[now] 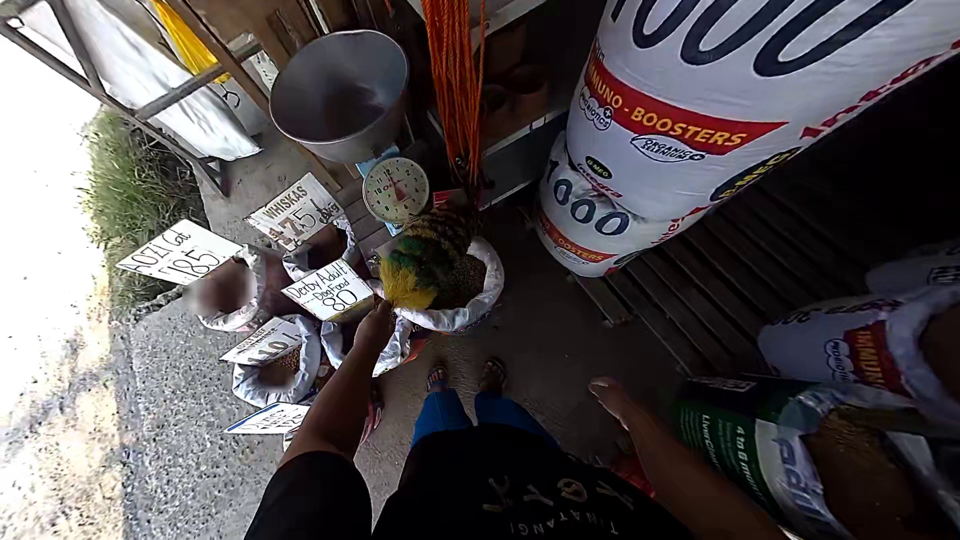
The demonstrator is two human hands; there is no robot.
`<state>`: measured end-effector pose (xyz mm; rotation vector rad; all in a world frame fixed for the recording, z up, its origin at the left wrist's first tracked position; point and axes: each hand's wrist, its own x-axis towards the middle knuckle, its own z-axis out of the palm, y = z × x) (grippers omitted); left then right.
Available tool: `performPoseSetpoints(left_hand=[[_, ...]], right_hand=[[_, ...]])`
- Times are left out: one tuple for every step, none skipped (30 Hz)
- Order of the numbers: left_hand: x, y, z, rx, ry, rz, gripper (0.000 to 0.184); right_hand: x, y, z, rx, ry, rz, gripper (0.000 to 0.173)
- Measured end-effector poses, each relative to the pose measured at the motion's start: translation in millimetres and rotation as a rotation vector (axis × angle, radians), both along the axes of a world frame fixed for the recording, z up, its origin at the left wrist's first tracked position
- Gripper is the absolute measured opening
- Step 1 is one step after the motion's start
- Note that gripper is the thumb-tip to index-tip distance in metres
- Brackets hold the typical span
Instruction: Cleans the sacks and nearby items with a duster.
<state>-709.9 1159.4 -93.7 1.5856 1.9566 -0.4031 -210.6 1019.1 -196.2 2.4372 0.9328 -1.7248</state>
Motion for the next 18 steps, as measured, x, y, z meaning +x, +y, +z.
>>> performPoseSetpoints(left_hand=[[-9.0,-1.6,-7.5,-0.073,0.012,-0.03,0.043],[-20.1,-5.8,-15.4,-0.143,0.034,-0.076,0.043],[-33.4,-12.5,-21.8,-0.196,0.045,-0.117,0.042],[-49.0,-22.7,-25.5,-0.233,0.032,-0.135,0.042],[-66.5,-37.7,-28.2,-0.25,0.0,-0.12,0.042],[-83.9,-55.6,-28.8,-0.261,-0.038,-0.071,0.043],[-100.6,-75.1,-28.1,-0.27,-0.069,0.004,0.044],[-117.4,-95.9,-26.0,-0.277,-0.073,0.079,0.043],[-134.4,-115.0,-22.7,-0.272,-0.061,0.145,0.042],[-150.8,-131.4,-19.9,-0.253,-0.049,0.218,0.042],[-164.1,-145.0,-17.1,-0.218,-0.042,0.296,0.043],[-171.2,-152.3,-11.5,-0.157,-0.041,0.383,0.044],[-173.8,-152.3,-4.3,-0.07,-0.047,0.473,0.044],[-173.2,-145.8,2.3,0.043,-0.061,0.554,0.043],[-170.3,-134.8,6.4,0.191,-0.079,0.619,0.043],[-165.9,-119.1,8.6,0.341,-0.107,0.672,0.041],[-159.4,-100.5,9.5,0.467,-0.146,0.71,0.04],[-150.9,-81.8,7.7,0.562,-0.186,0.733,0.039]], right_hand=[[-12.9,27.1,5.9,0.001,0.007,0.04,0.043],[-28.6,53.4,14.3,0.019,0.016,0.076,0.044],[-46.8,79.4,24.9,0.05,0.029,0.107,0.044],[-67.0,104.3,37.8,0.092,0.047,0.131,0.044],[-88.9,127.6,54.4,0.147,0.065,0.144,0.046],[-111.4,150.2,73.4,0.214,0.078,0.146,0.047],[-133.3,172.8,91.3,0.292,0.081,0.156,0.047],[-154.4,194.5,106.3,0.377,0.07,0.186,0.048],[-174.4,216.3,118.7,0.463,0.048,0.23,0.047],[-193.6,239.4,127.8,0.557,0.011,0.289,0.047],[-212.1,263.0,135.7,0.658,-0.018,0.342,0.048],[-231.0,288.4,143.7,0.746,-0.039,0.385,0.05],[-250.6,315.4,153.1,0.791,-0.055,0.431,0.054],[-270.6,342.5,161.7,0.795,-0.088,0.486,0.058],[-290.3,368.7,168.6,0.75,-0.145,0.549,0.064],[-308.9,394.0,169.0,0.684,-0.224,0.62,0.07],[-325.4,416.5,165.2,0.583,-0.3,0.692,0.078],[-339.7,434.3,159.2,0.464,-0.361,0.752,0.088]])
